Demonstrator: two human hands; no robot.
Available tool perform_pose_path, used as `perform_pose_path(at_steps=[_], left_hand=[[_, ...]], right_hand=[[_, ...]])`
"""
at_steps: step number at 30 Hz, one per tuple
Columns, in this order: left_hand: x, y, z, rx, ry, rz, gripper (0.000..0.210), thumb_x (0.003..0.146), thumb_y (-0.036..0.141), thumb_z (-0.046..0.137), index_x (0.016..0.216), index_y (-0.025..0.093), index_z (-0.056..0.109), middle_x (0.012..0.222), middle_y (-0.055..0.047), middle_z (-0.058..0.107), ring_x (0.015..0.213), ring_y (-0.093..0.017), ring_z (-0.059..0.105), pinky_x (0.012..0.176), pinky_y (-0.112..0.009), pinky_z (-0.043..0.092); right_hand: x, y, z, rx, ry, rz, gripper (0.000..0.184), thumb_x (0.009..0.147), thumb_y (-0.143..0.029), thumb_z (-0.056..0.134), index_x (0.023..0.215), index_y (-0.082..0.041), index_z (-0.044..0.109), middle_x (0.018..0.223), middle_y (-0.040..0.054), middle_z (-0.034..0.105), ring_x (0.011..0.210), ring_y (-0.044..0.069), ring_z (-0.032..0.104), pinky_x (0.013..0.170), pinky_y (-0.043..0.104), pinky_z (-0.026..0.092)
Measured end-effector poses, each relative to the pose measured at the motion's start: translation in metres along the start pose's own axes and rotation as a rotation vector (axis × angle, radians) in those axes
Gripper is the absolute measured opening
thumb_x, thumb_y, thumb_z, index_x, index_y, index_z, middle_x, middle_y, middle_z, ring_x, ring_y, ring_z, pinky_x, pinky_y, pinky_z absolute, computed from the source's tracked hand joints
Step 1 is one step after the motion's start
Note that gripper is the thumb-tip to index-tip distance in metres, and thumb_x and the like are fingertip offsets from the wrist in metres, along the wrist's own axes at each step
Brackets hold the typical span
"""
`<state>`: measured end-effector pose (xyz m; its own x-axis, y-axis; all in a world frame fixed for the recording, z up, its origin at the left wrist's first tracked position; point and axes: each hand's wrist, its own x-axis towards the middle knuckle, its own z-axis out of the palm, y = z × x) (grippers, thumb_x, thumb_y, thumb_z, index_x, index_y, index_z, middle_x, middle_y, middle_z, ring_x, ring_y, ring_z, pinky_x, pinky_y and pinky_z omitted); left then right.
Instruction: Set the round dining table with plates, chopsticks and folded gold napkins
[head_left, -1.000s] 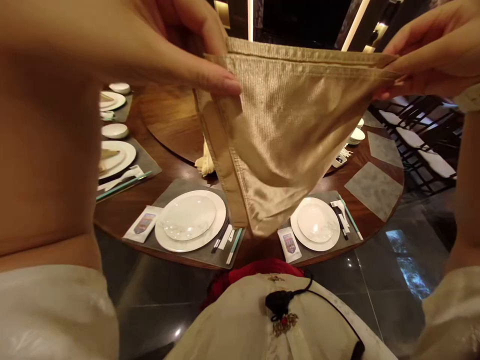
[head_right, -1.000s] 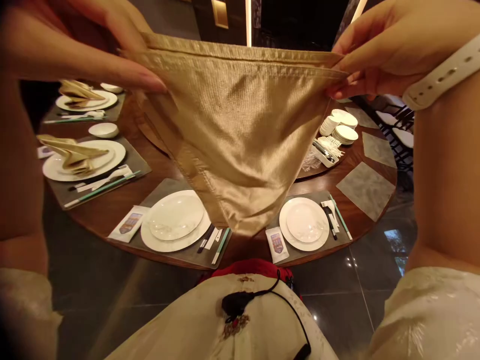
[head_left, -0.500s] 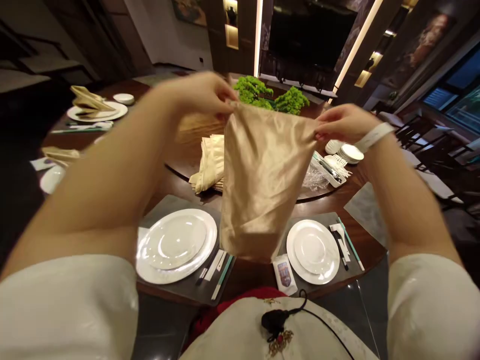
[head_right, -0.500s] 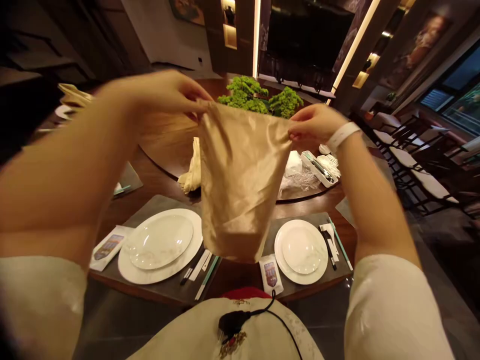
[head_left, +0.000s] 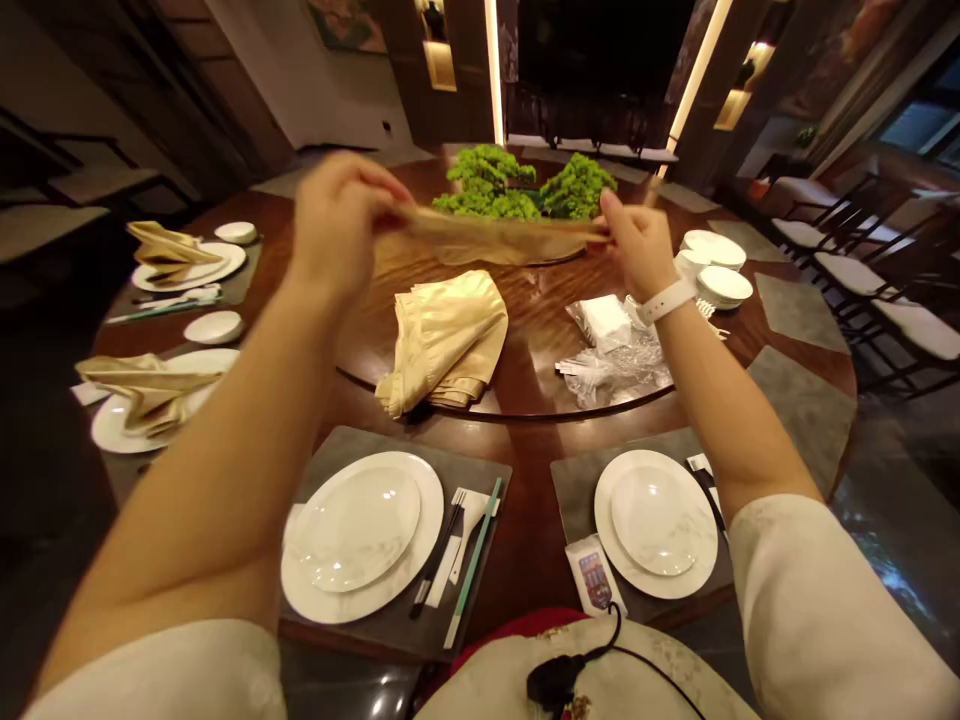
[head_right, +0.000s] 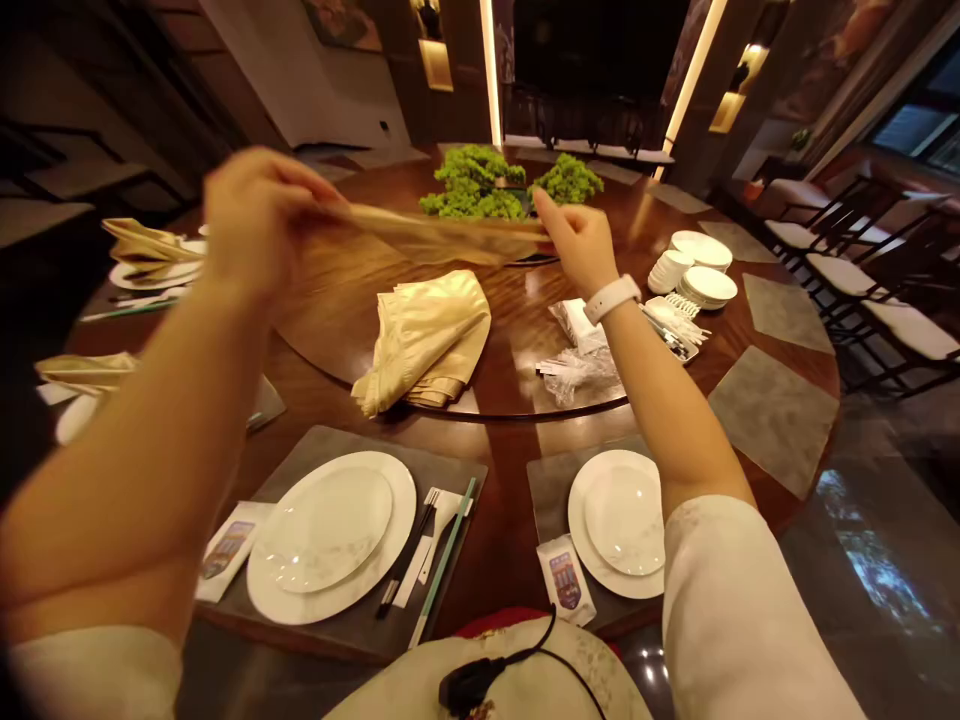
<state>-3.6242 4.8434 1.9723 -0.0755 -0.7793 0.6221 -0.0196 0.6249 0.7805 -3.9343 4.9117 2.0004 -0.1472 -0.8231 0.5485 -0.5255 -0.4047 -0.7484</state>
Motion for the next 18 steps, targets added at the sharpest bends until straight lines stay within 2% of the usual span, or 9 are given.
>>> perform_pose_path(at_steps=[2, 3, 5, 7, 9, 11, 13, 15, 18], left_hand=[[-0.052, -0.046, 0.017, -0.04, -0.048, -0.238, 0.037, 0.087, 0.036, 0.048, 0.08, 0.006, 0.067, 0.079, -0.002, 0.066, 0.076, -0.01, 0.064, 0.08, -0.03, 0.053], [-0.08, -0.072, 0.028, -0.019, -0.015, -0.383, 0.038, 0.085, 0.04, 0.052, 0.077, 0.006, 0.068, 0.074, -0.003, 0.067, 0.068, -0.01, 0.062, 0.072, -0.027, 0.053], [-0.137, -0.123, 0.052, 0.068, -0.037, -0.595, 0.026, 0.072, 0.035, 0.067, 0.075, 0.01, 0.07, 0.069, -0.003, 0.068, 0.065, -0.012, 0.06, 0.066, -0.024, 0.051], [-0.187, -0.167, 0.074, 0.044, -0.018, -0.803, 0.02, 0.067, 0.03, 0.07, 0.074, 0.012, 0.07, 0.065, -0.002, 0.065, 0.064, -0.014, 0.06, 0.064, -0.025, 0.05], [-0.226, -0.201, 0.089, 0.028, 0.006, -0.951, 0.017, 0.063, 0.025, 0.07, 0.075, 0.013, 0.067, 0.069, -0.002, 0.065, 0.067, -0.015, 0.061, 0.067, -0.026, 0.051], [-0.252, -0.225, 0.095, 0.078, 0.051, -1.011, 0.023, 0.06, 0.02, 0.071, 0.08, 0.014, 0.064, 0.079, -0.004, 0.066, 0.076, -0.016, 0.062, 0.071, -0.026, 0.052], [-0.266, -0.24, 0.092, 0.136, 0.058, -1.049, 0.039, 0.058, 0.016, 0.073, 0.095, 0.015, 0.062, 0.091, -0.006, 0.065, 0.083, -0.016, 0.063, 0.072, -0.026, 0.052], [-0.271, -0.248, 0.084, 0.114, -0.022, -1.12, 0.064, 0.059, 0.013, 0.073, 0.12, 0.018, 0.053, 0.098, -0.006, 0.064, 0.081, -0.015, 0.063, 0.07, -0.026, 0.052], [-0.272, -0.252, 0.077, -0.043, -0.212, -1.234, 0.1, 0.062, 0.01, 0.071, 0.148, 0.024, 0.022, 0.094, -0.004, 0.064, 0.071, -0.013, 0.062, 0.066, -0.026, 0.053]], right_hand=[[-0.038, 0.058, 0.009, -0.03, -0.009, 0.179, 0.033, 0.08, -0.046, 0.067, 0.069, -0.016, 0.06, 0.06, -0.0032, 0.052, 0.068, 0.013, 0.059, 0.071, 0.031, 0.053], [-0.06, 0.089, 0.015, -0.026, -0.023, 0.263, 0.027, 0.074, -0.039, 0.072, 0.07, -0.016, 0.06, 0.062, -0.0032, 0.055, 0.069, 0.014, 0.06, 0.071, 0.03, 0.053], [-0.107, 0.145, 0.029, -0.017, -0.037, 0.538, 0.021, 0.063, -0.023, 0.076, 0.072, -0.017, 0.058, 0.064, -0.0031, 0.058, 0.066, 0.013, 0.059, 0.068, 0.028, 0.053], [-0.153, 0.186, 0.044, -0.019, -0.005, 0.878, 0.028, 0.058, -0.01, 0.073, 0.075, -0.019, 0.052, 0.058, -0.0061, 0.054, 0.057, 0.011, 0.054, 0.06, 0.025, 0.051], [-0.189, 0.211, 0.056, 0.069, -0.033, 1.177, 0.036, 0.058, -0.006, 0.07, 0.079, -0.022, 0.045, 0.056, -0.0085, 0.051, 0.051, 0.01, 0.053, 0.054, 0.023, 0.049], [-0.212, 0.227, 0.065, 0.114, -0.086, 1.287, 0.038, 0.06, -0.004, 0.068, 0.08, -0.022, 0.041, 0.056, -0.0083, 0.052, 0.051, 0.01, 0.055, 0.052, 0.023, 0.05], [-0.221, 0.237, 0.068, 0.121, -0.138, 1.32, 0.038, 0.061, -0.004, 0.067, 0.082, -0.022, 0.04, 0.056, -0.0079, 0.053, 0.049, 0.01, 0.055, 0.051, 0.022, 0.05], [-0.221, 0.246, 0.068, 0.113, -0.182, 1.347, 0.04, 0.06, -0.003, 0.067, 0.084, -0.022, 0.042, 0.056, -0.0085, 0.053, 0.047, 0.01, 0.053, 0.047, 0.021, 0.047], [-0.213, 0.257, 0.062, 0.129, -0.211, 1.321, 0.049, 0.056, 0.0, 0.066, 0.092, -0.023, 0.042, 0.059, -0.0104, 0.052, 0.049, 0.01, 0.054, 0.048, 0.022, 0.048]])
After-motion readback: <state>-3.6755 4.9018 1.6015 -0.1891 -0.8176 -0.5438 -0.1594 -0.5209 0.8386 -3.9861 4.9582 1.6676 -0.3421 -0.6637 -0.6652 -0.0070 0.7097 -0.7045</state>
